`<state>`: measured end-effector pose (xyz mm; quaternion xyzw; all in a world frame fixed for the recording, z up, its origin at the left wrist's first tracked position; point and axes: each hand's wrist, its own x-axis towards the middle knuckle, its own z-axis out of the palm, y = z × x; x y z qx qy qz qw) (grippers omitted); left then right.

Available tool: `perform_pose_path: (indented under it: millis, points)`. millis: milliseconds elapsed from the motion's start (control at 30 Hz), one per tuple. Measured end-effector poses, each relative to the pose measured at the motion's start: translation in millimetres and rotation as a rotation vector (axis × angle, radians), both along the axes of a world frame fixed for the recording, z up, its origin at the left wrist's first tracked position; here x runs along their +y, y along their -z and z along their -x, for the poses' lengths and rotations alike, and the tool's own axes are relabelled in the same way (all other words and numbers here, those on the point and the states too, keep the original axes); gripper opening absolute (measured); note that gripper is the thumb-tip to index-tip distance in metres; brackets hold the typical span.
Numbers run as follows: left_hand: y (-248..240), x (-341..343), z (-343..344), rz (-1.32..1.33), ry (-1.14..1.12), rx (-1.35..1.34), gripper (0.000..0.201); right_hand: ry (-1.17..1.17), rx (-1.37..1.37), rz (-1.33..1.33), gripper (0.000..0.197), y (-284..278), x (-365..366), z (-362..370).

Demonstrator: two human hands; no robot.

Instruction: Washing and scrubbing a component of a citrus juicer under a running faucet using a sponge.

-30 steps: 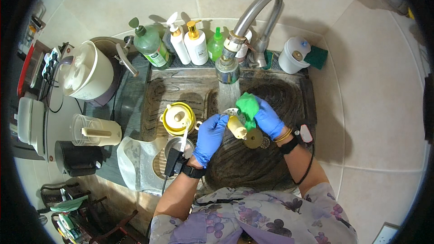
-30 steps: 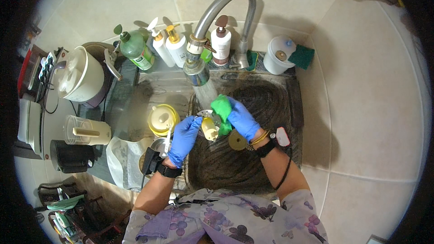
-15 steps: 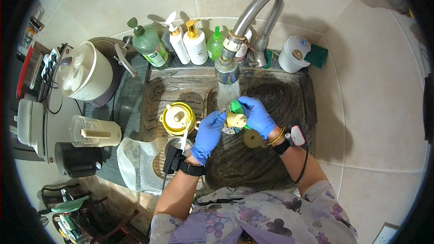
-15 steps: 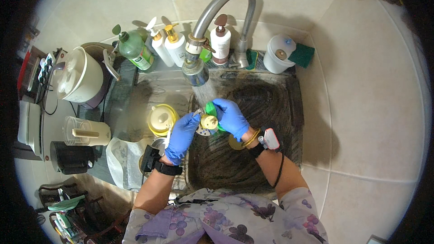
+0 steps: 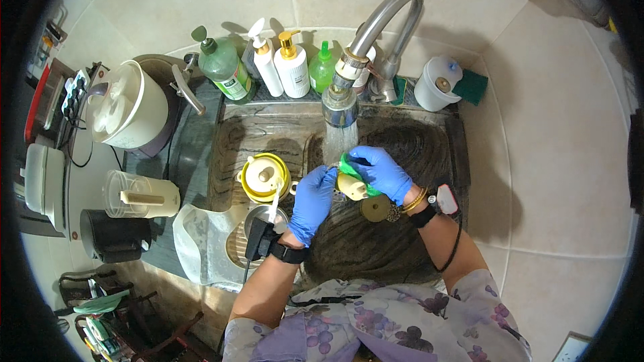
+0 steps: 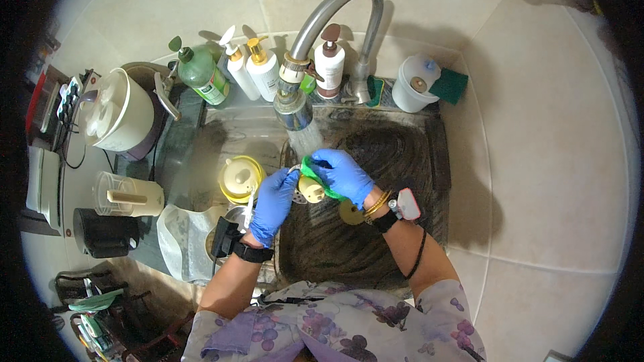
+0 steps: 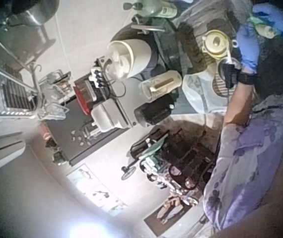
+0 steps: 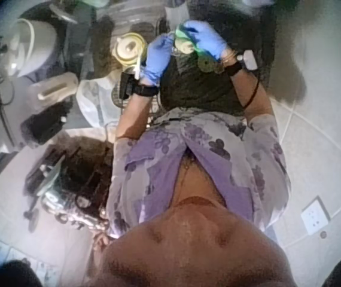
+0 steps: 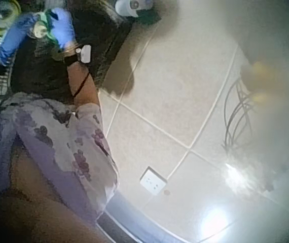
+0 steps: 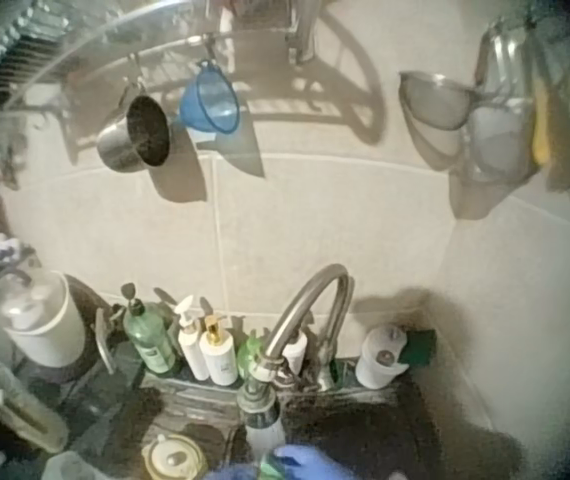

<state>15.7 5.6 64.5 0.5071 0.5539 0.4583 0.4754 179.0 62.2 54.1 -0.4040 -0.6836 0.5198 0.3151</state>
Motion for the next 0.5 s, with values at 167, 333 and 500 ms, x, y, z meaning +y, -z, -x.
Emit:
perform_pose_path:
  millis: [167, 333, 500]
  points:
    - [10, -3, 1, 0.005, -0.010, 0.026, 0.020, 0.005, -0.040, -0.088, 0.016, 7, 1, -2]
    - [10, 1, 11, 0.113, -0.104, -0.066, 0.019, 0.352, 0.403, 0.389, 0.014, 10, 6, -3]
    - [15, 0, 20, 0.069, -0.147, -0.116, 0.016, 0.277, 0.666, 0.680, 0.017, -10, 11, 2]
